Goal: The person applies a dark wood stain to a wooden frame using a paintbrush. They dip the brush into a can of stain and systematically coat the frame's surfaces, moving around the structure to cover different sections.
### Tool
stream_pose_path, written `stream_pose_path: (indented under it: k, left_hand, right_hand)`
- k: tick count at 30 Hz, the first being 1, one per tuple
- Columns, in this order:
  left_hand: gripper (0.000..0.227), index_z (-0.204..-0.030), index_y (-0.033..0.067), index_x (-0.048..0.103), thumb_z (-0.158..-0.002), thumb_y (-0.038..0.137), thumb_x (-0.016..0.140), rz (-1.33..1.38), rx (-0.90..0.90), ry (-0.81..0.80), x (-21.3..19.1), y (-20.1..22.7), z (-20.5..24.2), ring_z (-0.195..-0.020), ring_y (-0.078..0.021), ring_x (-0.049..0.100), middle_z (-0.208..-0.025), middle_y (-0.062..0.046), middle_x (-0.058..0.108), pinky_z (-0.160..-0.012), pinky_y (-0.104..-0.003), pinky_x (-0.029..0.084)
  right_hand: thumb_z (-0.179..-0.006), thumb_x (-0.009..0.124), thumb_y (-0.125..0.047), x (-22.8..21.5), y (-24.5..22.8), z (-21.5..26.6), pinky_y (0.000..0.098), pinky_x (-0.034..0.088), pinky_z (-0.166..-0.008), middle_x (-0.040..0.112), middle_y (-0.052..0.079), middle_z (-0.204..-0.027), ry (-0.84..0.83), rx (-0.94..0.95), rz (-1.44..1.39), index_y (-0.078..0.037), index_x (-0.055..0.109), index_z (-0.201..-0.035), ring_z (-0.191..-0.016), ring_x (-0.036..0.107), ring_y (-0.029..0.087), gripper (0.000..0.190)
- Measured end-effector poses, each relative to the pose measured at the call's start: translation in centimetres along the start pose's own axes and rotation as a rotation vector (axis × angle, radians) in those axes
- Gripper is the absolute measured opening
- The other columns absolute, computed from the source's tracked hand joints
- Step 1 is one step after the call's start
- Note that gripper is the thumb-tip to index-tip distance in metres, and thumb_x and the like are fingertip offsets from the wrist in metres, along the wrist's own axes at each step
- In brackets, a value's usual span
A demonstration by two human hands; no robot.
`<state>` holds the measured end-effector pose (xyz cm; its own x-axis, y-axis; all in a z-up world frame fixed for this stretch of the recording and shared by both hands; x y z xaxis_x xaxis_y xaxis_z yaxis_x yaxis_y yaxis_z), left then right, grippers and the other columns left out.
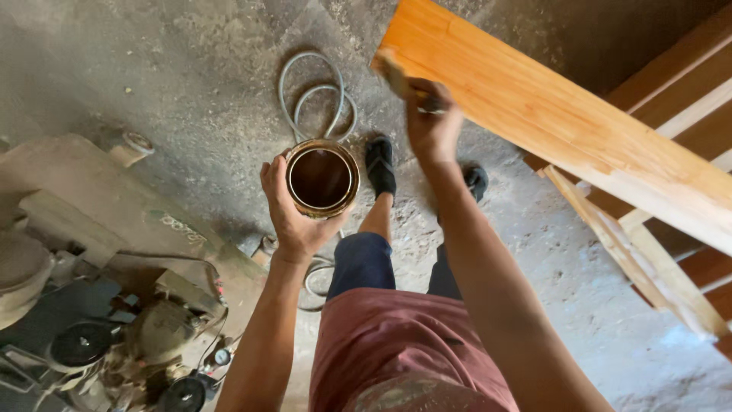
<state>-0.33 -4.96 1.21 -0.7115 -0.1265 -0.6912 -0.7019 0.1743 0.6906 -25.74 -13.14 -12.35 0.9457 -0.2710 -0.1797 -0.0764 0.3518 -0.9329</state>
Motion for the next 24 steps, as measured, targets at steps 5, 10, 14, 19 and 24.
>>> stream_pose_path:
  k: [5,10,14,19,24]
  left_hand:
    - [0.120,-0.159,0.0050,0.023,-0.072,0.033,0.101,0.005,0.044,-0.045,1.1,1.0,-1.1,-0.136,-0.0418,0.050,-0.147,-0.020,0.049,-0.126,-0.062,0.027]
    - [0.119,-0.157,0.0048,0.026,-0.069,0.032,0.101,0.024,0.123,-0.101,2.1,2.6,-2.5,-0.133,-0.0397,0.053,-0.143,-0.017,0.053,-0.124,-0.063,0.030]
    - [0.119,-0.157,0.0042,0.025,-0.069,0.030,0.101,0.054,0.199,-0.170,3.3,4.4,-2.8,-0.136,-0.0422,0.049,-0.146,-0.020,0.049,-0.124,-0.061,0.031]
    - [0.118,-0.159,0.0050,0.025,-0.073,0.026,0.102,0.113,0.233,-0.265,5.3,7.1,-3.2,-0.136,-0.0423,0.049,-0.147,-0.022,0.046,-0.114,-0.052,0.043]
    - [0.119,-0.158,0.0058,0.024,-0.069,0.025,0.100,0.113,0.319,-0.319,7.9,11.0,-3.7,-0.132,-0.0421,0.050,-0.143,-0.022,0.048,-0.113,-0.057,0.043]
  right_hand:
    - [-0.096,0.068,-0.003,-22.1,4.1,6.6,0.0308,0.054,-0.093,0.077,0.008,-0.104,0.298,-0.102,0.425,0.000,0.078,-0.115,-0.098,0.068,0.016,0.021]
    - [-0.095,0.063,-0.002,-41.6,4.4,10.4,0.0323,0.056,-0.078,0.071,0.009,-0.096,0.738,-0.026,0.567,0.000,0.074,-0.104,-0.085,0.066,0.020,0.013]
    - [-0.095,0.062,-0.007,-35.6,4.6,10.6,0.0411,0.054,-0.082,0.067,0.011,-0.098,0.674,0.001,0.849,-0.007,0.071,-0.108,-0.091,0.064,0.029,0.016]
    - [-0.092,0.063,-0.002,-13.2,5.5,7.5,0.0361,0.058,-0.081,0.074,0.016,-0.120,0.298,-0.333,0.800,-0.009,0.072,-0.120,-0.098,0.069,0.026,0.030]
    - [-0.090,0.064,0.000,-25.2,6.8,10.4,0.0354,0.057,-0.073,0.075,0.011,-0.095,0.463,-0.260,0.535,-0.008,0.077,-0.106,-0.083,0.071,0.025,0.022]
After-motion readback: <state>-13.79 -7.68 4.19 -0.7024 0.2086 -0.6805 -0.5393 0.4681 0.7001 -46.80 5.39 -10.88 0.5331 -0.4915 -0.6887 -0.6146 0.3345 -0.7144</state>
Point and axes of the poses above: each hand's wrist, its own z-axis away from the middle knuckle, its own x-axis out of the palm, y = z × x, the point moved 5 cm from there along -z, towards the middle knuckle
